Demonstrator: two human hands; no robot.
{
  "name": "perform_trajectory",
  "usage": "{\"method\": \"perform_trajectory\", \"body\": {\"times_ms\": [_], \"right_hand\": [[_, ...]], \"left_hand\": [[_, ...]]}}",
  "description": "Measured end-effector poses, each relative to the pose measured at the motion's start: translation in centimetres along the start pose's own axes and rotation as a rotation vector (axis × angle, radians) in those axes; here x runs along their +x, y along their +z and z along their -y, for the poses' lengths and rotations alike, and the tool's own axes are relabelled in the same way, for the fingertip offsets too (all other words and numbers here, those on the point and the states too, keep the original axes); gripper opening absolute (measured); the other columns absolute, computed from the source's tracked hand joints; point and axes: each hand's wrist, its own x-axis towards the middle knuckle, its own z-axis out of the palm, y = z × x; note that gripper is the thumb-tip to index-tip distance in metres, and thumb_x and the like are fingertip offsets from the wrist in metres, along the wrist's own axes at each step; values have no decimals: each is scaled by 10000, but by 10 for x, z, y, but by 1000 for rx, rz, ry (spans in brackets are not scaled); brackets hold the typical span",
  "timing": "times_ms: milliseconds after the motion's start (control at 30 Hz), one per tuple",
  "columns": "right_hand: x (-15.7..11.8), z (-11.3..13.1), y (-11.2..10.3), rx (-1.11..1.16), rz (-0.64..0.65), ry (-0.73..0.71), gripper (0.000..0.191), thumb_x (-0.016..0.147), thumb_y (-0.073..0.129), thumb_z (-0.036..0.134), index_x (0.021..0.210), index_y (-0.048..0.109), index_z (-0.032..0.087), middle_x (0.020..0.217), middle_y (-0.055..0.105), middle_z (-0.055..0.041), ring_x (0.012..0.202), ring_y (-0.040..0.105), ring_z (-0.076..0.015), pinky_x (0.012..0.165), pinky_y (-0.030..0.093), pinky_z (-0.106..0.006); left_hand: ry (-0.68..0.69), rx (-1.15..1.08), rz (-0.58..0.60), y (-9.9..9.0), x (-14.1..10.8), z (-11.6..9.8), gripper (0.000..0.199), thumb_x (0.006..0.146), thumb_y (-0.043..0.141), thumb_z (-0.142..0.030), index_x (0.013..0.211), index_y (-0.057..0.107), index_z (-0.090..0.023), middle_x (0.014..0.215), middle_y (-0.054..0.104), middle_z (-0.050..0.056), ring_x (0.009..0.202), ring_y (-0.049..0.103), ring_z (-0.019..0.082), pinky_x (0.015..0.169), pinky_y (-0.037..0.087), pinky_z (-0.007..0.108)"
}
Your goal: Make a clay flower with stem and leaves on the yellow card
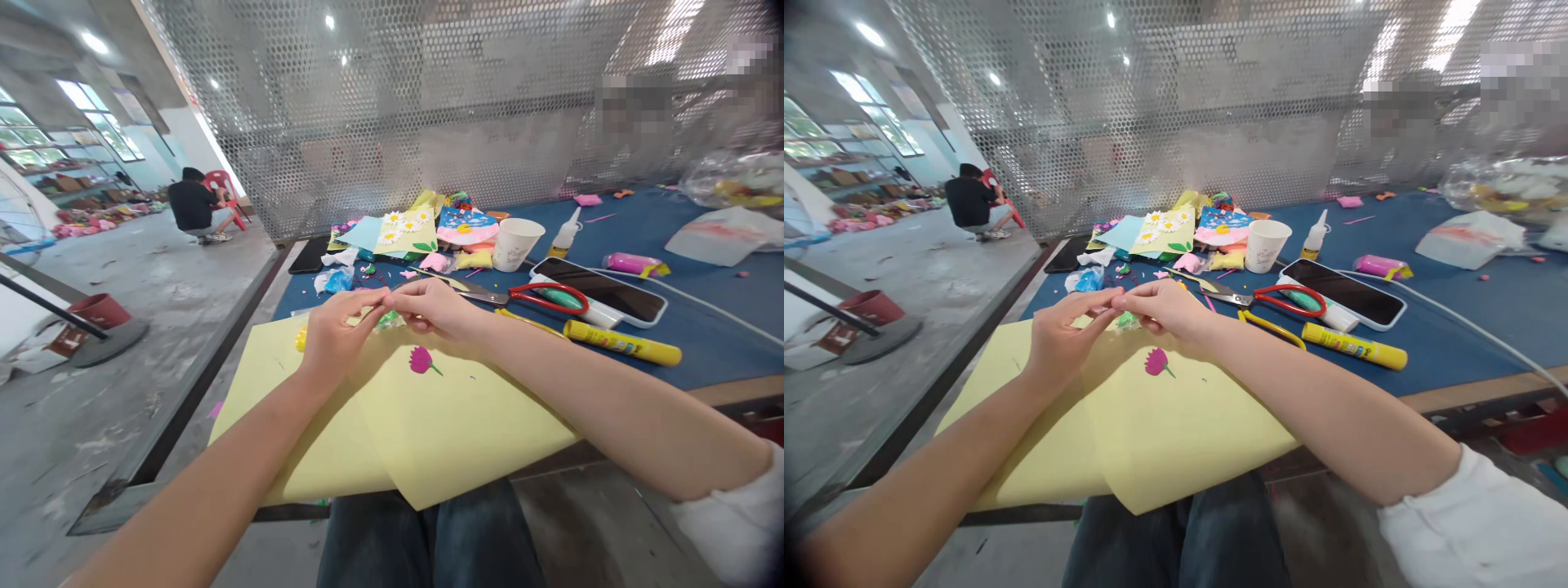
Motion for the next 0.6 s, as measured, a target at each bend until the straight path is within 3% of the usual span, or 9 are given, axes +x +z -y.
{"method": "perform_trajectory", "body": {"times_ms": [133, 233, 433, 600], "right_hand": [[1, 0, -1, -49, -5, -20, 266, 743, 708, 394, 699, 656, 137, 491, 351, 79, 447, 247, -45, 436, 144, -233], [2, 0, -3, -84, 27, -30, 255, 763, 699, 383, 714, 656, 136, 509, 369, 70, 454, 272, -48, 431, 166, -218], [1, 4, -8, 364, 192, 172, 244, 837, 626, 382, 743, 544, 172, 603, 392, 64, 441, 233, -39, 401, 170, -181], [4, 4, -15, 432, 219, 238, 326, 875, 581, 460, 821, 598, 139, 576, 372, 66, 428, 224, -37, 384, 187, -153]], "left_hand": [[56, 9, 10, 2, -2, 2, 231, 864, 669, -315, 1071, 733, -235, 1027, 760, 33, 881, 703, 190, 811, 556, 317], [60, -7, 21, 1, -1, 1, 193, 861, 671, -313, 1023, 749, -242, 983, 768, 22, 852, 699, 180, 806, 553, 306], [-143, -67, 7, -4, 2, -4, 175, 831, 685, -335, 946, 770, -233, 924, 770, 24, 756, 673, 168, 708, 548, 287], [-263, -159, 46, -4, 3, -6, 162, 819, 690, -323, 928, 768, -235, 963, 769, 26, 847, 700, 197, 754, 559, 304]]}}
